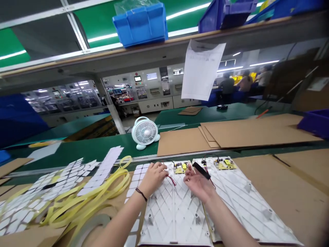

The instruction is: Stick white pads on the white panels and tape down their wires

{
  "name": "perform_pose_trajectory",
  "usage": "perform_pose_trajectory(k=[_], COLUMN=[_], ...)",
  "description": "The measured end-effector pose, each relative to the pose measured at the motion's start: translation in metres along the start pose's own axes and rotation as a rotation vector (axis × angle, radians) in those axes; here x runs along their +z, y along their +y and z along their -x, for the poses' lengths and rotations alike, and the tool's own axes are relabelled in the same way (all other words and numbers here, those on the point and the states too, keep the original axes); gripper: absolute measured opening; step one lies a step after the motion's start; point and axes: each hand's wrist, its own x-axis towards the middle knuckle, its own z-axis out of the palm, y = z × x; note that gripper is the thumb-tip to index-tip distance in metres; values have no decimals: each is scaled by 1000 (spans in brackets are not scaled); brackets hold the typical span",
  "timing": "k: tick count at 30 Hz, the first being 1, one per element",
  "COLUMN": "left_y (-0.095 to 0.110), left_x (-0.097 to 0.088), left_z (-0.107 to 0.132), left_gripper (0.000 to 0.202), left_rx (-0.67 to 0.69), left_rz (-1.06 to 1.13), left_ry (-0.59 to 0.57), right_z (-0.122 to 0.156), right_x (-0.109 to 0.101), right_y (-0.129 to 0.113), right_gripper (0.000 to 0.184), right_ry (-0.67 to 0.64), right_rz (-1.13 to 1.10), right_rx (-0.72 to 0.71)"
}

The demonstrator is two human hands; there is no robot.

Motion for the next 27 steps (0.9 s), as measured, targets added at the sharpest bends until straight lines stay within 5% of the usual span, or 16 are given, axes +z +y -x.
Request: perform_pose_trajectory(k=[3, 7, 10, 13, 19, 27], left_y=[9, 20, 21, 20, 20, 15], left_x=[4, 15, 23, 29, 34, 30], left_z=[-2, 3, 7, 11, 11, 16], left_gripper=[15, 20, 21, 22, 22, 25], left_rx=[-117, -177, -225, -333, -365, -177], left_rz=[167, 375, 445, 509, 616, 762], left_ry=[44, 46, 97, 181, 218, 123], right_z=[1, 2, 3, 8, 16, 9], right_x=[6, 10, 9, 14, 26, 12], right_y=[4, 19, 32, 41, 43, 48], right_gripper=[30, 79, 96, 108, 97, 87], right_ry=[22, 73, 99, 75, -2, 12], right_rz=[101, 515, 861, 1118, 1277, 1176], right_rx=[-36, -215, -396, -333, -221, -375])
